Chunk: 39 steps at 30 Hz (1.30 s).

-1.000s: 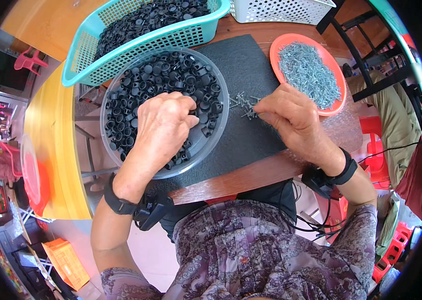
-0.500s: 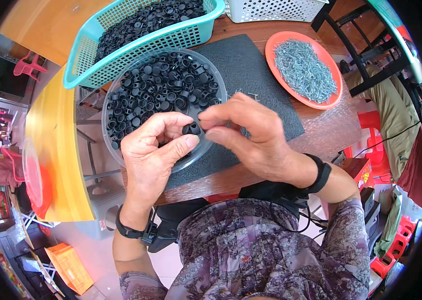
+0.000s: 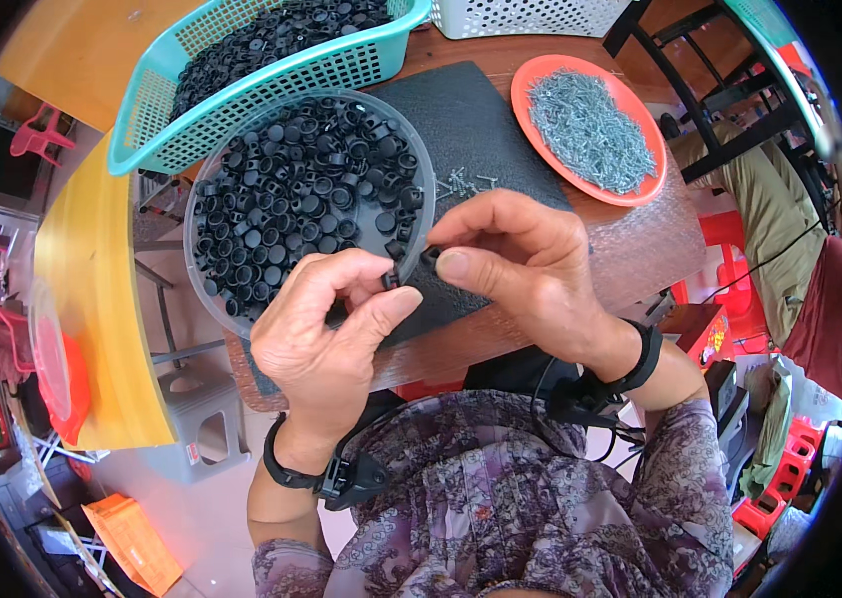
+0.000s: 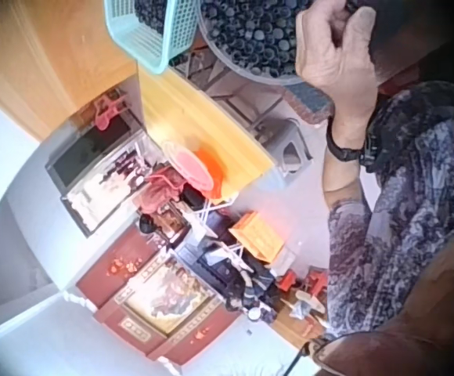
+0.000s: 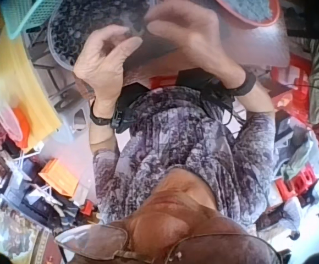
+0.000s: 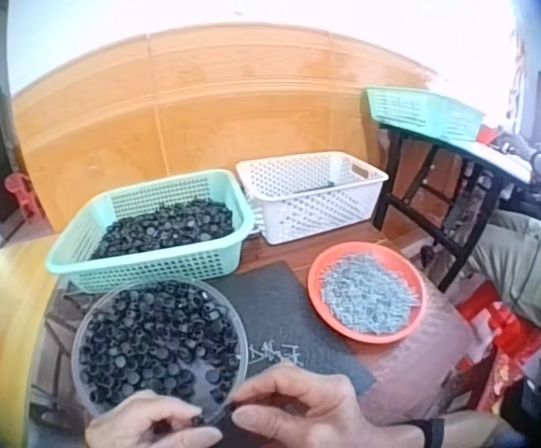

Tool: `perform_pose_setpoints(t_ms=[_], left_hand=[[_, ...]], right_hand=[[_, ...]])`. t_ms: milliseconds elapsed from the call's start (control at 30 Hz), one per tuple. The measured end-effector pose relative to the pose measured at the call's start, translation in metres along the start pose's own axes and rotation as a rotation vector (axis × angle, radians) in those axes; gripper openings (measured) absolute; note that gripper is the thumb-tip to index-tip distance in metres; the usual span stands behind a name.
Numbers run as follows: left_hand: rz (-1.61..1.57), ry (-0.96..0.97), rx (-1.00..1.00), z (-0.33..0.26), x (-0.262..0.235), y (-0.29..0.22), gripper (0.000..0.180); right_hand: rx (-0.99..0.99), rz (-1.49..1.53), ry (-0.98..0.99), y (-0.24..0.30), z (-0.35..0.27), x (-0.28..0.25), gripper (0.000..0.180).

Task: Manually assembling small black plastic caps with metal screws.

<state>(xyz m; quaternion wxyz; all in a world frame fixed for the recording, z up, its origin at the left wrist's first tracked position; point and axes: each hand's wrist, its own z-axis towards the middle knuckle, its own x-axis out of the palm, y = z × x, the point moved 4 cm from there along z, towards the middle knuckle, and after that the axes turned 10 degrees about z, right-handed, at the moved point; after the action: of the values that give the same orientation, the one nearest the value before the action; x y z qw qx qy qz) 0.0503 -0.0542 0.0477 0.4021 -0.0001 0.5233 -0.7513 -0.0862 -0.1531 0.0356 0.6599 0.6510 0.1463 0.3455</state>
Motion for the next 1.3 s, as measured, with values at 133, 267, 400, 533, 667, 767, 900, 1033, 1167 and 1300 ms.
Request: perform_pose_setpoints(t_ms=[133, 267, 400, 533, 667, 767, 900, 1033, 1167, 1300], left_hand=[[-0.464, 0.052, -0.227, -0.012, 0.004, 0.005, 0.027], [-0.612, 0.126, -0.354, -0.019, 0.01, 0.0, 0.031], [-0.721, 0.16, -0.452, -0.024, 0.016, -0.001, 0.035], [-0.584, 0.091, -0.325, -0.026, 0.017, 0.0, 0.029], [-0.44, 0.079, -0.235, -0.031, 0.019, -0.003, 0.029], [-0.302, 0.074, -0.136, -0.031, 0.024, -0.01, 0.026], [-0.427, 0.122, -0.303, -0.038, 0.028, -0.011, 0.025], [-0.536, 0.118, -0.37, -0.042, 0.033, -0.006, 0.023], [-0.649, 0.135, -0.458, -0.043, 0.041, -0.001, 0.023], [-0.669, 0.143, -0.459, -0.042, 0.046, 0.006, 0.026]], right_hand=[[-0.208, -0.392, 0.051, -0.001, 0.002, -0.011, 0.016], [-0.609, -0.963, 0.297, -0.014, -0.01, -0.009, 0.029], [-0.761, -1.007, 0.304, -0.013, -0.013, -0.003, 0.029], [-0.632, -0.707, 0.177, 0.022, -0.017, -0.006, 0.018], [-0.376, -0.384, 0.127, 0.024, -0.023, -0.003, 0.01], [-0.381, -0.351, 0.121, 0.018, -0.026, -0.001, 0.01], [-0.416, -0.424, 0.094, 0.012, -0.03, -0.007, 0.011], [-0.475, -0.501, 0.068, 0.008, -0.035, -0.007, 0.014], [-0.49, -0.514, 0.043, 0.008, -0.037, -0.011, 0.015], [-0.443, -0.53, 0.036, 0.009, -0.028, -0.025, 0.011]])
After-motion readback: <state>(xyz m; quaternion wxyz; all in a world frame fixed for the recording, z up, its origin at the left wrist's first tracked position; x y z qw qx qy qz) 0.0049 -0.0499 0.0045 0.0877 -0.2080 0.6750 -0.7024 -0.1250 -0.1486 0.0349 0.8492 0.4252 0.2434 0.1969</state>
